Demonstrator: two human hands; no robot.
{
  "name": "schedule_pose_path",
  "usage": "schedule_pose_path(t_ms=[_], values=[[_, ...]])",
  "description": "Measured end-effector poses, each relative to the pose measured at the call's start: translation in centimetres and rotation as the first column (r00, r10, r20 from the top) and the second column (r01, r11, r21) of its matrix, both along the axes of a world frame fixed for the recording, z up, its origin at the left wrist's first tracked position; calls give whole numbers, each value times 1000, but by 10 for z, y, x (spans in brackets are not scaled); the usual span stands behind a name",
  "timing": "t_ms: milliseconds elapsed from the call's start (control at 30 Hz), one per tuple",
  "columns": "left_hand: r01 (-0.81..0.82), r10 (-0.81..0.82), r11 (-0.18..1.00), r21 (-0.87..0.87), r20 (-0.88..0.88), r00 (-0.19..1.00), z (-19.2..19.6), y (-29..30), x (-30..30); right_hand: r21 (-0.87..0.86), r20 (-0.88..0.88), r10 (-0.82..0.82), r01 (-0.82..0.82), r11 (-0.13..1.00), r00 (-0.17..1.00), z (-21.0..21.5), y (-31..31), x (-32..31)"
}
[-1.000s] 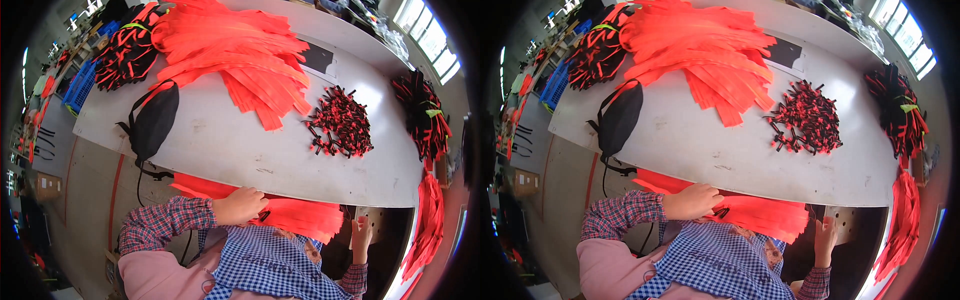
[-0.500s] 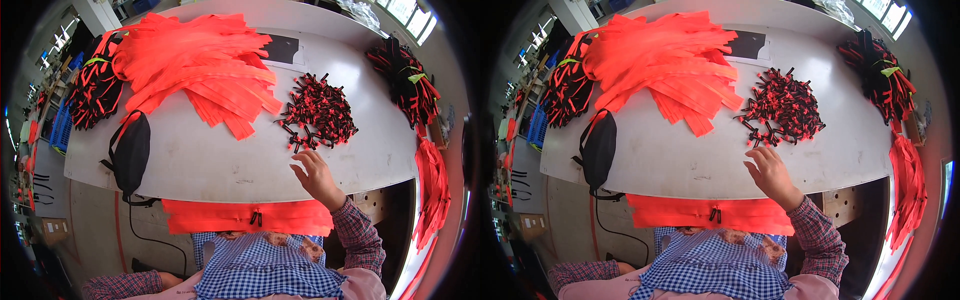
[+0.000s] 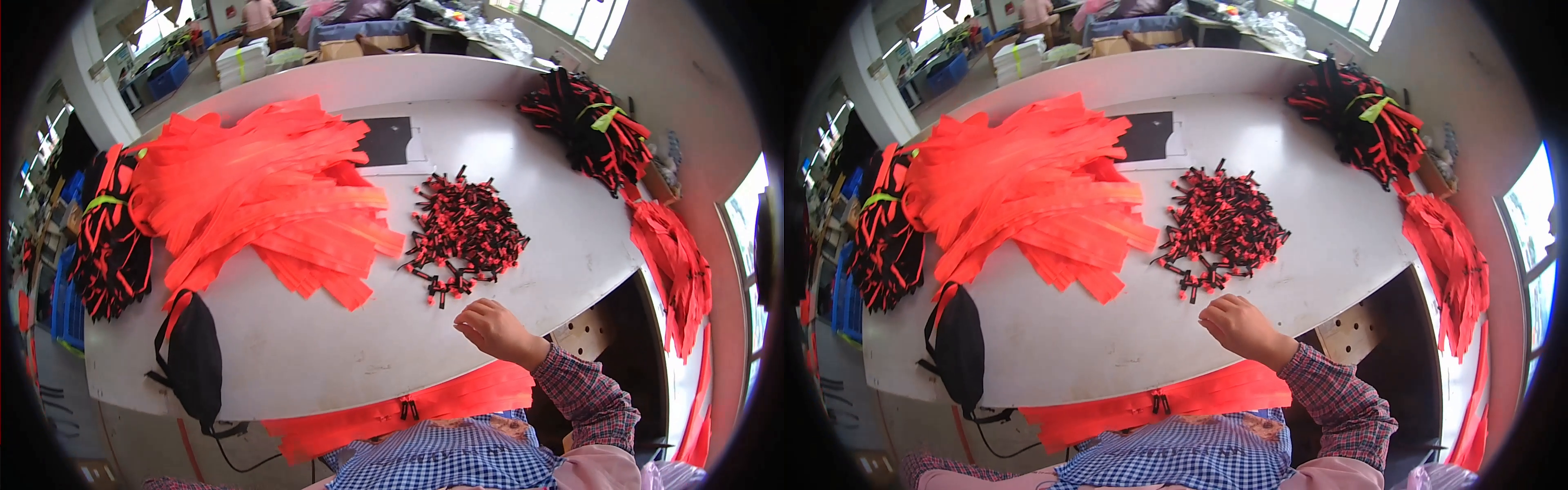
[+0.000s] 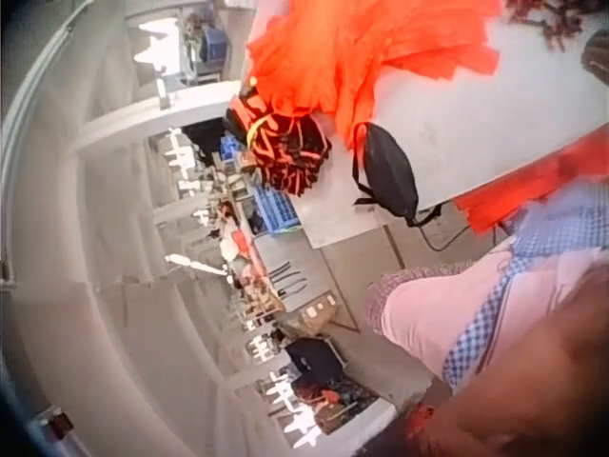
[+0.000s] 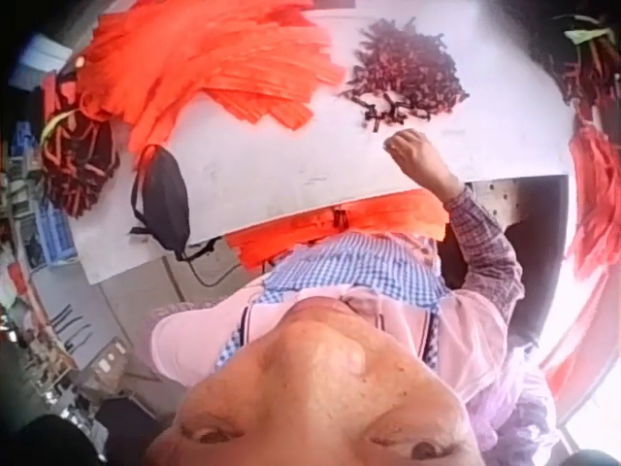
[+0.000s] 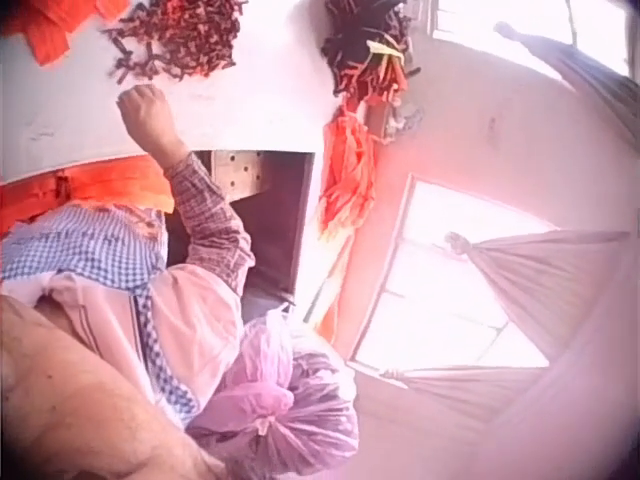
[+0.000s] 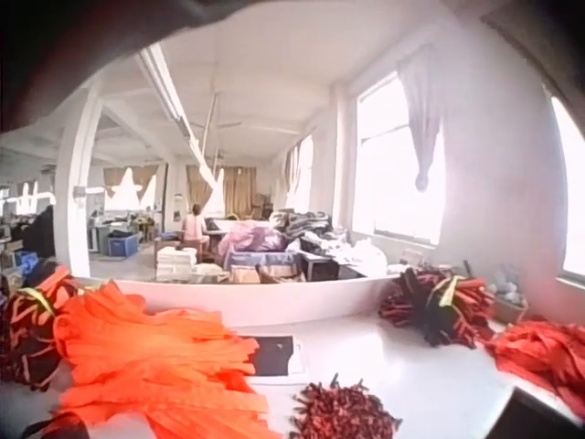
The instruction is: Manually attaching zipper sliders onto red zipper tape strips in a factory setting.
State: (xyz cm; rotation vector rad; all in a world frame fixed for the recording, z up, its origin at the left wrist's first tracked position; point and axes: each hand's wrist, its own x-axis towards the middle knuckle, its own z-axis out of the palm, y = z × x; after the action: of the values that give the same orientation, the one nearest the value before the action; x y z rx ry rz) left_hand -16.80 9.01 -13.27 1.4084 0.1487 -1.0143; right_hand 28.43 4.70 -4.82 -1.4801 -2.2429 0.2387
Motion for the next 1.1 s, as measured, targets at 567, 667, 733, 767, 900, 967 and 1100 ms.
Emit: schedule_pose_path(t_ms=[567, 667, 733, 767, 900, 967, 1100], values=[[340, -338, 941, -4, 95, 936, 20, 60, 61, -70, -22, -406, 403, 912, 914, 61, -79, 36], [369, -366, 929, -10, 97, 925, 29, 57, 67, -68, -29, -406, 403, 913, 914, 72, -86, 36], [383, -380, 924, -10, 101, 919, 35, 55, 71, -56, -26, -453, 451, 891, 891, 79, -93, 37], [388, -385, 922, -9, 105, 917, 39, 54, 74, -56, -35, -471, 469, 881, 881, 80, -97, 38], [399, -395, 917, -9, 120, 911, 50, 49, 82, -79, -63, -526, 522, 850, 848, 92, -105, 31], [394, -389, 919, -11, 125, 913, 55, 51, 83, -100, -85, -536, 528, 843, 840, 94, -103, 28], [324, -317, 945, -49, 116, 941, 61, 50, 70, -146, -100, -480, 464, 874, 872, 86, -90, 18]])
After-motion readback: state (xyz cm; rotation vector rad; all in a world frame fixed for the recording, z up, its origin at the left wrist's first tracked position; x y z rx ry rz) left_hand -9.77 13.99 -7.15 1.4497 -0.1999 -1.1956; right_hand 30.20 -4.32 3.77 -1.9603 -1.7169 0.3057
